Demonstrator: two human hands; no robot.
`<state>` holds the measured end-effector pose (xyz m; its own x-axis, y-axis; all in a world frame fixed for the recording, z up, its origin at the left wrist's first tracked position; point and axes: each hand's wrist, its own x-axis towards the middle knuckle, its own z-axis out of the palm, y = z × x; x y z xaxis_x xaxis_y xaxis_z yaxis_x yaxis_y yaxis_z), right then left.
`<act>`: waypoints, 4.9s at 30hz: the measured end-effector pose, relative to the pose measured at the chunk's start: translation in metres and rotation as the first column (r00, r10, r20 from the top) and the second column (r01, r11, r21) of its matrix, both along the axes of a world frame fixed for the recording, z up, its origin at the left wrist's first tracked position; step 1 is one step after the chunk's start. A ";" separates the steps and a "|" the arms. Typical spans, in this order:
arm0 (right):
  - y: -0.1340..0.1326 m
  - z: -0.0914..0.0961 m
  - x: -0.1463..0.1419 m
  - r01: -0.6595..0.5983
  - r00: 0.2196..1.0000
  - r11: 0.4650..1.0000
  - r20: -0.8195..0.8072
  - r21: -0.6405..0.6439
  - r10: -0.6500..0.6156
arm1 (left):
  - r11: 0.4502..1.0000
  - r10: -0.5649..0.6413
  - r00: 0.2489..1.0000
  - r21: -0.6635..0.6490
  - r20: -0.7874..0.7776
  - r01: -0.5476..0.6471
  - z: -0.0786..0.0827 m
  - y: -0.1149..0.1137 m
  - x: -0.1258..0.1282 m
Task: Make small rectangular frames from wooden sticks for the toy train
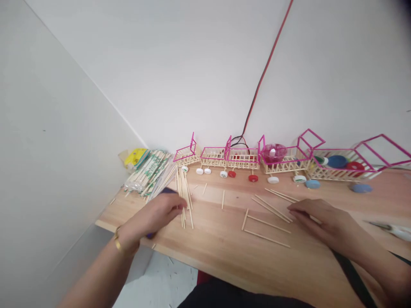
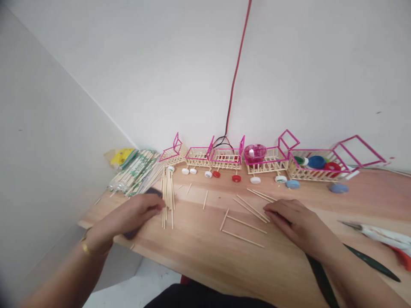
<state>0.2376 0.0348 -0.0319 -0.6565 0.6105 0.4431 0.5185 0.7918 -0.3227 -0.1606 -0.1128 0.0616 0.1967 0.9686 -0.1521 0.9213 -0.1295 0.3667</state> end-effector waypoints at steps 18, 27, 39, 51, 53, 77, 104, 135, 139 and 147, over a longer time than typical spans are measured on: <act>0.010 0.006 0.011 0.077 0.997 0.991 -0.009 0.113 -0.076 | 0.966 -0.247 0.963 -0.104 -0.108 0.236 -0.041 0.117 -0.020; -0.004 0.015 0.006 -0.033 0.999 0.988 -0.019 0.152 0.037 | 0.981 -0.156 0.926 -0.162 -0.344 0.105 -0.037 0.123 -0.003; -0.010 0.013 0.003 -0.077 0.996 0.990 0.050 0.121 0.071 | 0.999 -0.031 0.893 0.008 -0.449 0.038 -0.052 0.107 0.030; -0.010 0.015 0.008 -0.029 0.999 0.991 0.048 0.127 0.023 | 0.999 -0.005 0.993 0.038 -0.114 0.010 0.000 0.022 0.030; -0.010 0.014 0.008 -0.038 0.999 0.990 0.037 0.133 0.033 | 0.997 0.023 0.996 -0.078 -0.081 -0.030 0.013 -0.008 0.023; -0.008 0.049 -0.018 0.073 0.976 0.997 0.208 -0.038 -0.063 | 0.922 -0.172 0.985 0.350 -0.011 0.165 -0.049 0.110 0.141; -0.046 0.033 -0.031 0.042 0.878 0.934 0.459 -0.354 0.135 | 0.901 -0.171 0.985 -0.403 0.005 0.159 -0.046 0.093 0.145; -0.022 0.032 -0.010 0.098 0.924 0.943 0.381 -0.318 0.033 | 0.903 -0.173 0.983 -0.391 0.052 0.180 -0.053 0.097 0.144; -0.024 0.026 -0.017 0.048 0.926 0.947 0.369 -0.318 0.077 | 0.898 -0.164 0.983 -0.399 0.081 0.183 -0.055 0.097 0.141; -0.029 0.022 -0.030 0.052 0.916 0.953 0.394 -0.298 0.073 | 0.906 -0.141 0.980 -0.381 0.143 0.187 -0.059 0.099 0.136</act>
<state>0.2078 0.0053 -0.0104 -0.7455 0.6641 -0.0556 0.6448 0.6977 -0.3121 -0.0246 -0.0140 0.0027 0.3849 0.7886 -0.4795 0.8504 -0.1010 0.5164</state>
